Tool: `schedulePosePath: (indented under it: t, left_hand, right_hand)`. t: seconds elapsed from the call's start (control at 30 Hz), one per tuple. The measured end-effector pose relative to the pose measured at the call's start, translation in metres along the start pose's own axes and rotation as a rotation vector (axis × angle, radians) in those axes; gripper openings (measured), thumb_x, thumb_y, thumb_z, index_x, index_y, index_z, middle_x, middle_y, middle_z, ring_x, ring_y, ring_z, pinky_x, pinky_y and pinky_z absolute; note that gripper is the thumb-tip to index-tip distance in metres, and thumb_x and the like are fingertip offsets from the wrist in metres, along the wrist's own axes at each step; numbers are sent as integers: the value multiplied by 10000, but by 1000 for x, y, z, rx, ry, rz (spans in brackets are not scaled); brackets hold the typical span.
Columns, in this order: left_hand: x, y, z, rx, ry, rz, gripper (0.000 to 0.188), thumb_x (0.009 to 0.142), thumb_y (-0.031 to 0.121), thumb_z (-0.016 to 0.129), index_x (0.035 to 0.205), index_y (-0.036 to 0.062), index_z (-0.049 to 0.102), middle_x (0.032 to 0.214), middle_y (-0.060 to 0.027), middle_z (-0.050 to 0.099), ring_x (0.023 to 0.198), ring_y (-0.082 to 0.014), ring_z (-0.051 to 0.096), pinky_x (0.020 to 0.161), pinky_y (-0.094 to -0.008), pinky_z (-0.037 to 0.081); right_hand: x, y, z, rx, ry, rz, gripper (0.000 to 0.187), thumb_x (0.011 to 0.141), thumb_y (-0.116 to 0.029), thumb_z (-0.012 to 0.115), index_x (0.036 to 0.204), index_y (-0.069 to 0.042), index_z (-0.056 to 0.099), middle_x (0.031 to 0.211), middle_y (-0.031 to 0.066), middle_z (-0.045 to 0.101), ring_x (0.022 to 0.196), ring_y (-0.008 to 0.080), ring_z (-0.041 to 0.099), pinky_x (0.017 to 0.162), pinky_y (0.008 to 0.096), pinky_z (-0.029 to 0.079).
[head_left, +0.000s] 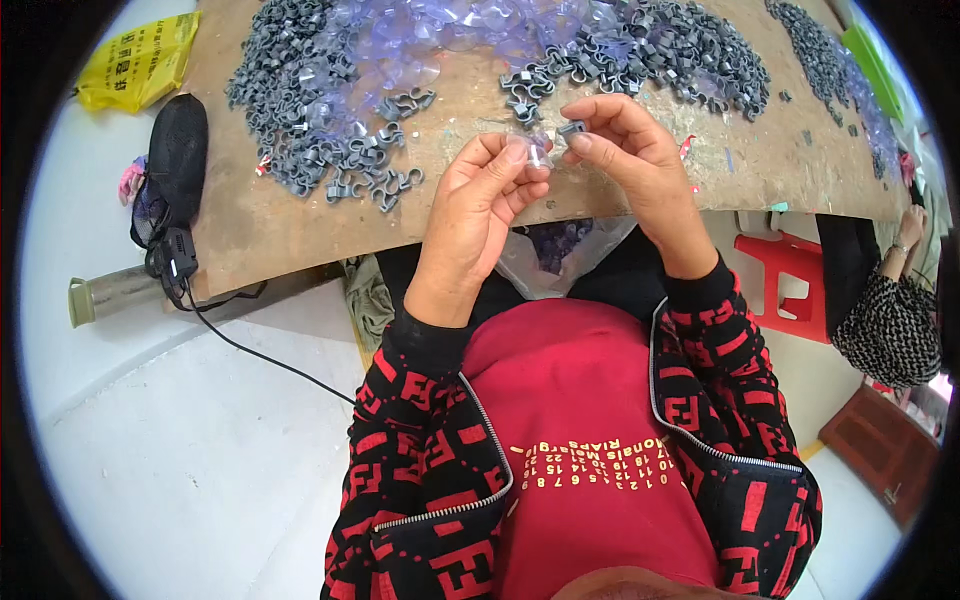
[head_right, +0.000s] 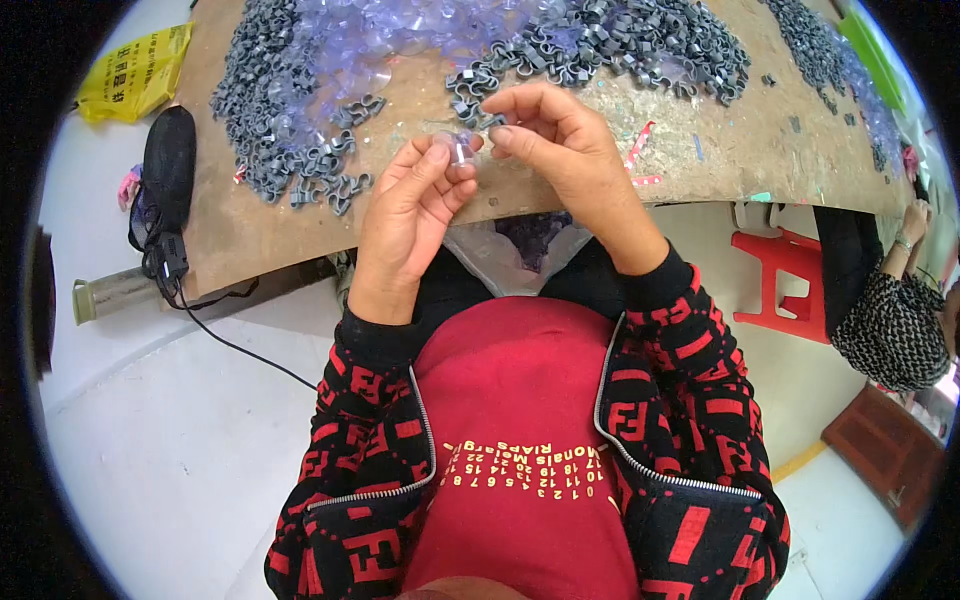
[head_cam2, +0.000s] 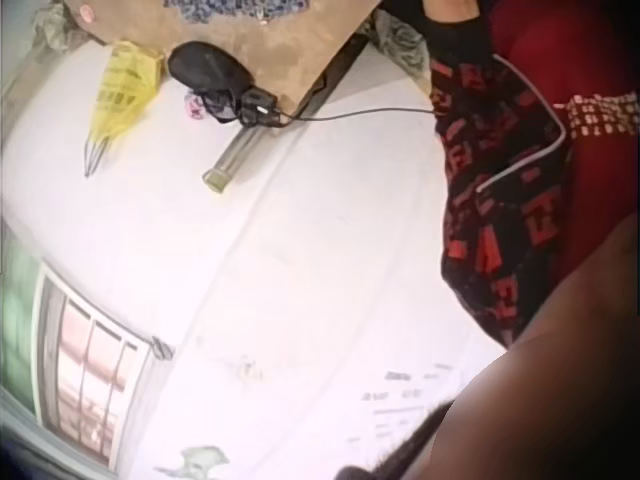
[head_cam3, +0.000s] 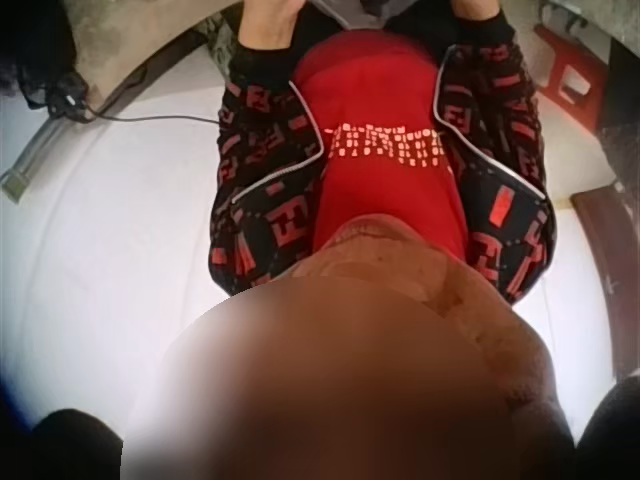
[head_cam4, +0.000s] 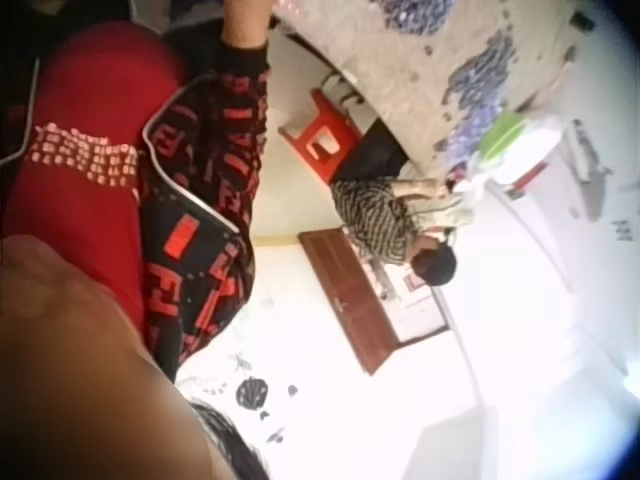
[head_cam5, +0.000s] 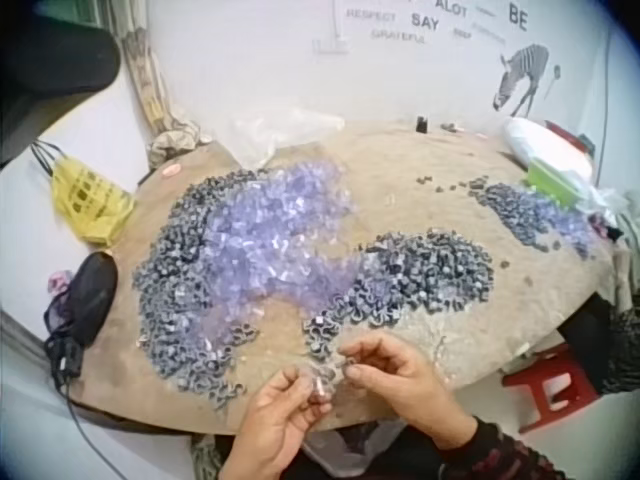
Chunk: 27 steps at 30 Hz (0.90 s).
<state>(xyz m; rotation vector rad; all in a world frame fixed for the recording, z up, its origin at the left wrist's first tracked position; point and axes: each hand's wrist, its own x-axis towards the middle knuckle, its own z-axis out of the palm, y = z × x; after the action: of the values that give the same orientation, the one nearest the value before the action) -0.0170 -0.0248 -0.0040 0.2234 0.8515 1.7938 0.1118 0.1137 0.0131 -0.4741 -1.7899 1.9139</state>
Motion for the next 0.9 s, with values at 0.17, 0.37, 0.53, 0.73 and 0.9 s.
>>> schedulePosePath:
  t: [0.17,0.37,0.53,0.73,0.9]
  left_hand:
    - [0,0,2,-76,-30,-15,118,955,146,610,1023,60,565,993,-62,662,879,-137,655,800,-290,551]
    - [-3,-1,6,121,-12,120,135,936,116,633,1028,43,566,1080,-93,640,909,-142,639,825,-281,536]
    - [-5,0,20,326,16,310,154,914,39,632,1059,14,585,1113,-97,627,910,-124,620,844,-269,511]
    - [-10,0,24,745,-21,583,135,888,-8,643,1014,2,593,1224,-117,560,979,-120,577,857,-259,478]
    - [-11,3,31,827,-10,648,138,877,-14,655,1001,14,603,1201,-112,569,996,-138,577,845,-268,483]
  right_hand:
    - [-6,2,10,108,64,-2,239,914,-58,631,1144,-7,587,998,35,619,894,104,610,822,244,488]
    - [-6,6,12,98,56,-3,215,914,-51,634,1121,-16,594,977,15,625,908,92,602,813,235,485]
    - [-12,0,14,120,57,30,202,916,-61,636,1109,-16,597,986,18,632,900,89,594,810,240,483]
    - [-13,-1,13,322,84,123,212,928,-92,627,1126,-24,596,975,32,631,859,101,592,784,251,489]
    - [-14,-4,11,504,54,136,250,930,-103,635,1160,-24,577,965,28,625,843,102,599,785,243,497]
